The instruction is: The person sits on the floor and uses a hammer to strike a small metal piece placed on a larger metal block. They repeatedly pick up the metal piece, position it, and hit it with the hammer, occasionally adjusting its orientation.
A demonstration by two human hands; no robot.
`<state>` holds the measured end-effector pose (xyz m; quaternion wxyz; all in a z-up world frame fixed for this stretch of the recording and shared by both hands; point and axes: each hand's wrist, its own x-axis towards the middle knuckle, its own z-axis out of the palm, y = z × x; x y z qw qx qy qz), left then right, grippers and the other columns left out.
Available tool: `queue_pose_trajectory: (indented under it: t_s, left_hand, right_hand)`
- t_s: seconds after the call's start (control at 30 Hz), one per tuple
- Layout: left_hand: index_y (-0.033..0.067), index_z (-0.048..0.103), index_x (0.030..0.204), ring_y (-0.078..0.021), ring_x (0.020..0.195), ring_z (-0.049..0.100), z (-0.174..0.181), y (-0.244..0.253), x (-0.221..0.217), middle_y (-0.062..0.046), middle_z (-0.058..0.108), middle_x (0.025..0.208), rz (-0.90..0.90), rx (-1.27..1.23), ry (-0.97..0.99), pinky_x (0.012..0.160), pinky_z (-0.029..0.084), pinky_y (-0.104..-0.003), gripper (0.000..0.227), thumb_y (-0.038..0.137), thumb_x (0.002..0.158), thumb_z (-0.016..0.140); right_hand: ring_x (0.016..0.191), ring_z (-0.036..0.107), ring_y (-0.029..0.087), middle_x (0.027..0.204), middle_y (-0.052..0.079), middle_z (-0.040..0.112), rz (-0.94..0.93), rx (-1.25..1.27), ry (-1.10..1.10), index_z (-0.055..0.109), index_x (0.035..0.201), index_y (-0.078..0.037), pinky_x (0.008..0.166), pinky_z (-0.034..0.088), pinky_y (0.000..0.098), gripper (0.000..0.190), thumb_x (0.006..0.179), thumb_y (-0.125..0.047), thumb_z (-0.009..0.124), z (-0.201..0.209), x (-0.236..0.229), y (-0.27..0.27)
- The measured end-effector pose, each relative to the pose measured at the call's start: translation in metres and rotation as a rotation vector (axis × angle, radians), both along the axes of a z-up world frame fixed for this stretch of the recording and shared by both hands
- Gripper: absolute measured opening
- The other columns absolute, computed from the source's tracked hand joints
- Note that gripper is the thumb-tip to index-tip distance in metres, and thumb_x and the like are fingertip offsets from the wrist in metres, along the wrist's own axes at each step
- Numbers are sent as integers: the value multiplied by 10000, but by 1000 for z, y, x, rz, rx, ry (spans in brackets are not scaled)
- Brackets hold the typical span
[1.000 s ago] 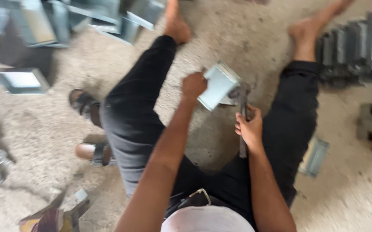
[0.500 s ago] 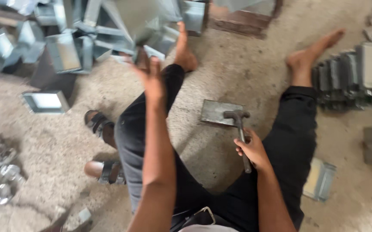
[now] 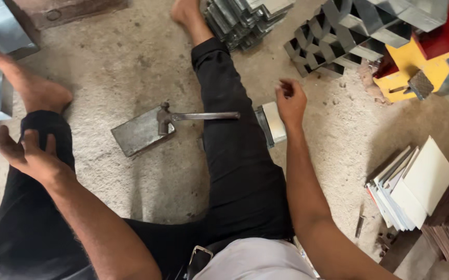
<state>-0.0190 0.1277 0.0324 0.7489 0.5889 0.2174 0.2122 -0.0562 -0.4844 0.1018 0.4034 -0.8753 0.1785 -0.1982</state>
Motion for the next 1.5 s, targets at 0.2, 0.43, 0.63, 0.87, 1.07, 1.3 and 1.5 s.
queue_pose_trajectory:
  t_s: [0.2, 0.43, 0.63, 0.87, 1.07, 1.3, 1.5]
  left_hand:
    - [129, 562, 1393, -247, 1093, 685, 25, -12, -1, -104, 569, 1386, -35, -39, 128, 884, 625, -383, 372, 173, 1024, 588]
    - [89, 647, 1262, -204, 851, 689, 19, -25, 5, -39, 661, 1094, -86, 6, 133, 712, 570, -333, 244, 176, 1036, 620]
    - [64, 635, 1254, -193, 895, 706, 28, -49, -3, -65, 692, 1176, -275, 64, 144, 747, 574, -310, 283, 221, 1019, 627]
    - [75, 593, 1419, -218, 1024, 688, 54, -101, 7, -125, 681, 1331, -503, 45, 123, 865, 557, -366, 555, 407, 981, 667]
    - [205, 148, 1596, -304, 1262, 600, 88, -168, 3, -127, 470, 1505, -848, -413, -80, 918, 584, -495, 1106, 684, 770, 706]
    - [-24, 494, 1419, -403, 990, 680, -47, -104, 13, -247, 644, 1142, -330, 120, 524, 799, 504, -483, 592, 46, 844, 614]
    - [98, 536, 1454, -387, 1156, 640, -105, -82, 29, -229, 676, 1250, -283, 624, 596, 981, 494, -489, 633, 42, 823, 544]
  right_hand:
    - [921, 678, 321, 1091, 214, 678, 62, -257, 405, 665, 1209, -8, 824, 547, 409, 491, 867, -334, 799, -149, -66, -49]
    - [963, 690, 170, 1086, 115, 744, 322, 473, 481, 702, 1173, -39, 816, 568, 357, 392, 991, -372, 606, -193, -86, -27]
    - [685, 659, 222, 800, 179, 729, 35, 40, 448, 758, 960, 98, 631, 525, 382, 214, 910, -104, 711, -145, -12, -49]
    - [816, 649, 175, 1007, 112, 711, 324, -35, -98, 726, 1210, 14, 730, 530, 300, 269, 943, -3, 714, 58, 45, 30]
    - [946, 695, 275, 1029, 146, 705, 768, -349, -359, 756, 1107, -17, 819, 547, 363, 188, 922, -41, 780, 205, 8, 151]
    - [867, 703, 276, 969, 161, 725, 808, -304, -29, 716, 1182, 10, 762, 552, 377, 388, 869, -190, 827, 110, 85, 187]
    - [939, 775, 364, 961, 236, 808, 1025, -572, 1040, 701, 1149, 12, 799, 616, 509, 367, 797, -82, 654, -35, 104, 214]
